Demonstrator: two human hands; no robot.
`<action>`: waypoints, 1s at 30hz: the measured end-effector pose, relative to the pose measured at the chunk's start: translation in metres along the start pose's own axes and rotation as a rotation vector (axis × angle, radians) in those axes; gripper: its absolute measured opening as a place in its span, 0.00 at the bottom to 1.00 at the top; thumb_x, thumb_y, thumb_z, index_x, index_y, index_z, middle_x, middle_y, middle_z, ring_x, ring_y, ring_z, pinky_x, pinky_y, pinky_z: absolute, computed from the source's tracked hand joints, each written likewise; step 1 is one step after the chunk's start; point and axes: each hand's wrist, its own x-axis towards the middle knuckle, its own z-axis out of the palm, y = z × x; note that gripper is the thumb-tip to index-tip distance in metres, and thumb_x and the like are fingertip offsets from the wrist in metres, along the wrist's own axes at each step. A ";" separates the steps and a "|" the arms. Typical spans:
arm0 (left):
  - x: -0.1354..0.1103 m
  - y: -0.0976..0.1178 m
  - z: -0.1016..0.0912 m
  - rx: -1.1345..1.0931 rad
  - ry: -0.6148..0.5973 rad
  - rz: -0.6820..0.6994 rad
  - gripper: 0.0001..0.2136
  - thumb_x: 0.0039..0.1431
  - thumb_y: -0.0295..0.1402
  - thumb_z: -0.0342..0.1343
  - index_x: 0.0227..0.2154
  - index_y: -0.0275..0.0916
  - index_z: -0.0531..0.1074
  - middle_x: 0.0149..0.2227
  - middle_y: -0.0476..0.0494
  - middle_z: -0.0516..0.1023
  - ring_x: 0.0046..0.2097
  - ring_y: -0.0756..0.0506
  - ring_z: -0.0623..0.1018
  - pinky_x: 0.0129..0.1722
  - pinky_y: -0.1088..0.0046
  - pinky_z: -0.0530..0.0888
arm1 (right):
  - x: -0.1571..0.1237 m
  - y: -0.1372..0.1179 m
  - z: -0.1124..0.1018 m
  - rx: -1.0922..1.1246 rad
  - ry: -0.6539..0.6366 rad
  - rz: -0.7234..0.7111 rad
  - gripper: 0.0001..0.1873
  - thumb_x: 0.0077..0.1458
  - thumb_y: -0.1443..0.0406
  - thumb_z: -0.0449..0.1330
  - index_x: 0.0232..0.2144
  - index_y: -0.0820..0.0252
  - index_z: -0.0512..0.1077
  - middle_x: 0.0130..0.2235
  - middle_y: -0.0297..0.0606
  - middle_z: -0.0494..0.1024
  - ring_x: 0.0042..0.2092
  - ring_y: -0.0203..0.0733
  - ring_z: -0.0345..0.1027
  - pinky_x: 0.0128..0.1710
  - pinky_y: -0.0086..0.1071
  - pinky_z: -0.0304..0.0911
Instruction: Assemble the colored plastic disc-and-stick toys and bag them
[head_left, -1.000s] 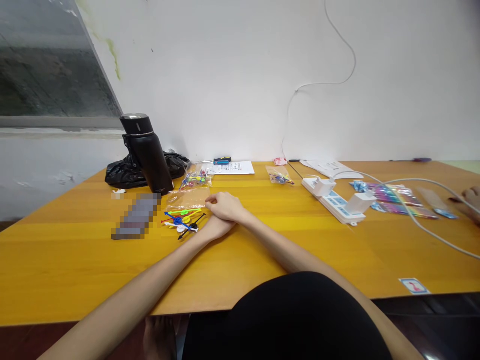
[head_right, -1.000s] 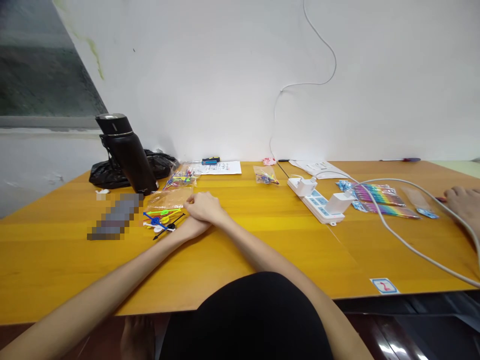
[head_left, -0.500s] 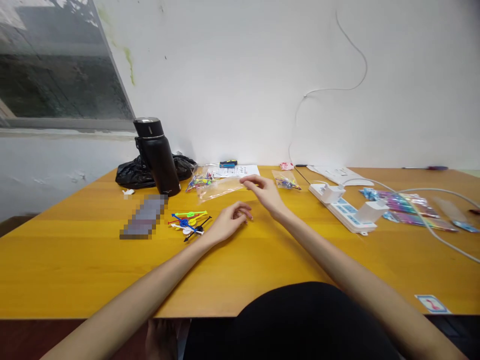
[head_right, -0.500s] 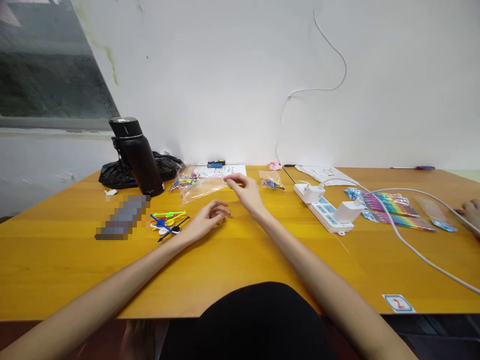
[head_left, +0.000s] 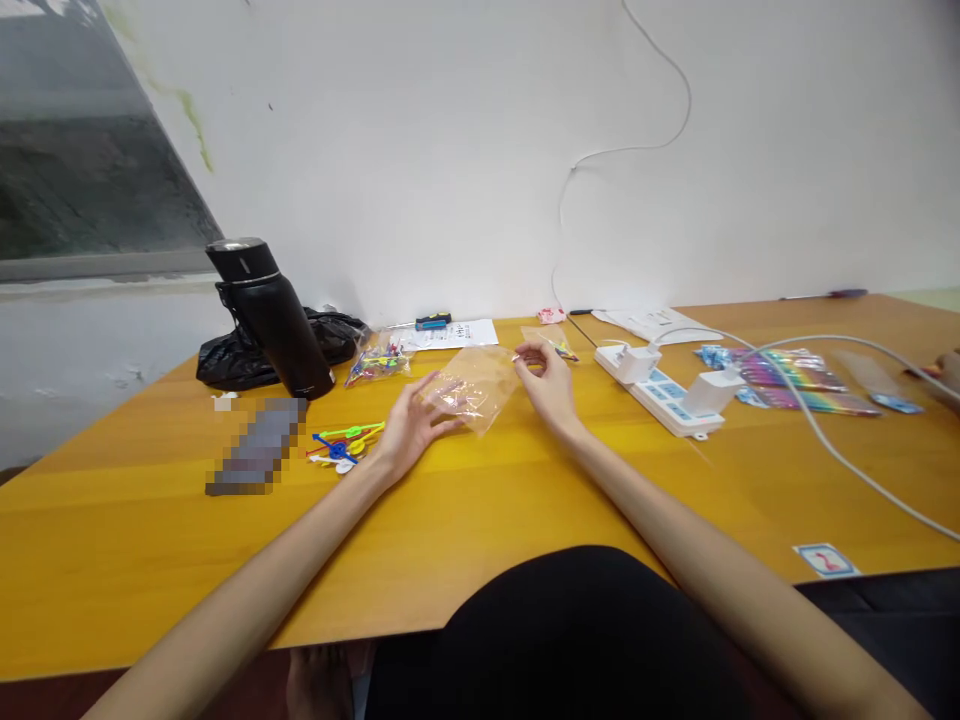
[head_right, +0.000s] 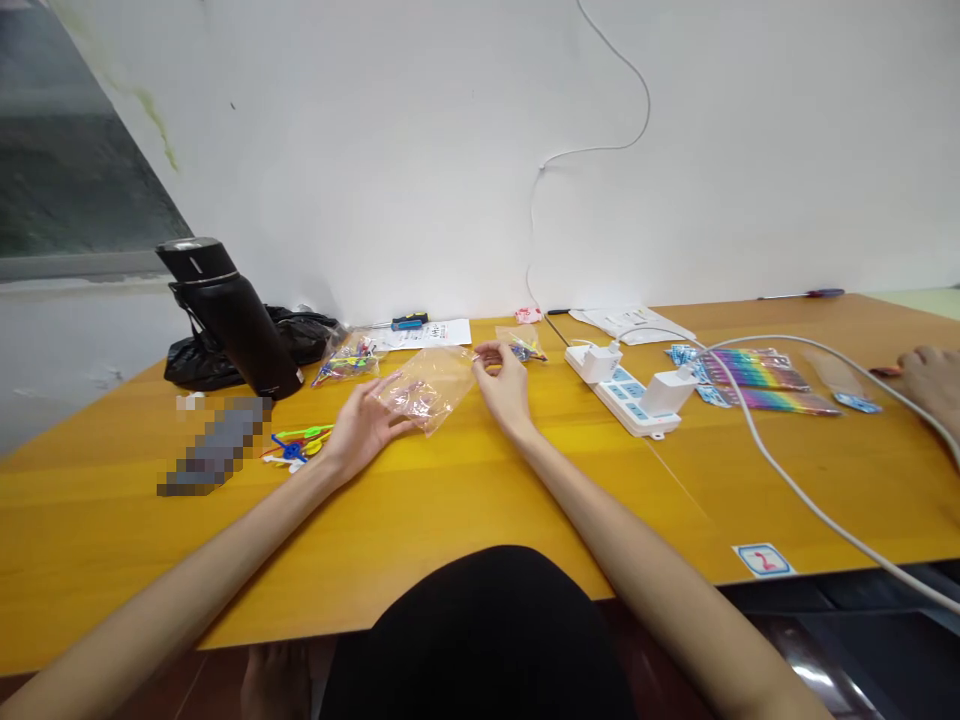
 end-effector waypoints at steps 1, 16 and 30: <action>0.000 0.000 0.000 -0.004 0.012 -0.004 0.25 0.63 0.49 0.55 0.59 0.43 0.63 0.65 0.34 0.68 0.57 0.37 0.77 0.57 0.53 0.74 | -0.001 -0.003 -0.001 -0.015 0.008 -0.013 0.08 0.55 0.64 0.58 0.38 0.58 0.71 0.39 0.40 0.78 0.42 0.43 0.72 0.40 0.35 0.67; 0.001 -0.004 -0.005 0.628 0.191 0.394 0.25 0.57 0.37 0.64 0.58 0.48 0.66 0.60 0.40 0.66 0.46 0.45 0.78 0.45 0.64 0.79 | 0.008 -0.021 -0.010 0.089 -0.306 0.304 0.17 0.54 0.52 0.61 0.34 0.61 0.77 0.25 0.35 0.76 0.30 0.38 0.67 0.37 0.34 0.62; 0.000 -0.003 -0.004 0.663 0.140 0.424 0.23 0.62 0.42 0.60 0.58 0.49 0.65 0.60 0.40 0.66 0.52 0.42 0.76 0.53 0.60 0.73 | -0.003 -0.045 -0.020 0.589 -0.871 0.619 0.24 0.61 0.54 0.61 0.57 0.56 0.73 0.54 0.46 0.80 0.55 0.52 0.75 0.59 0.54 0.67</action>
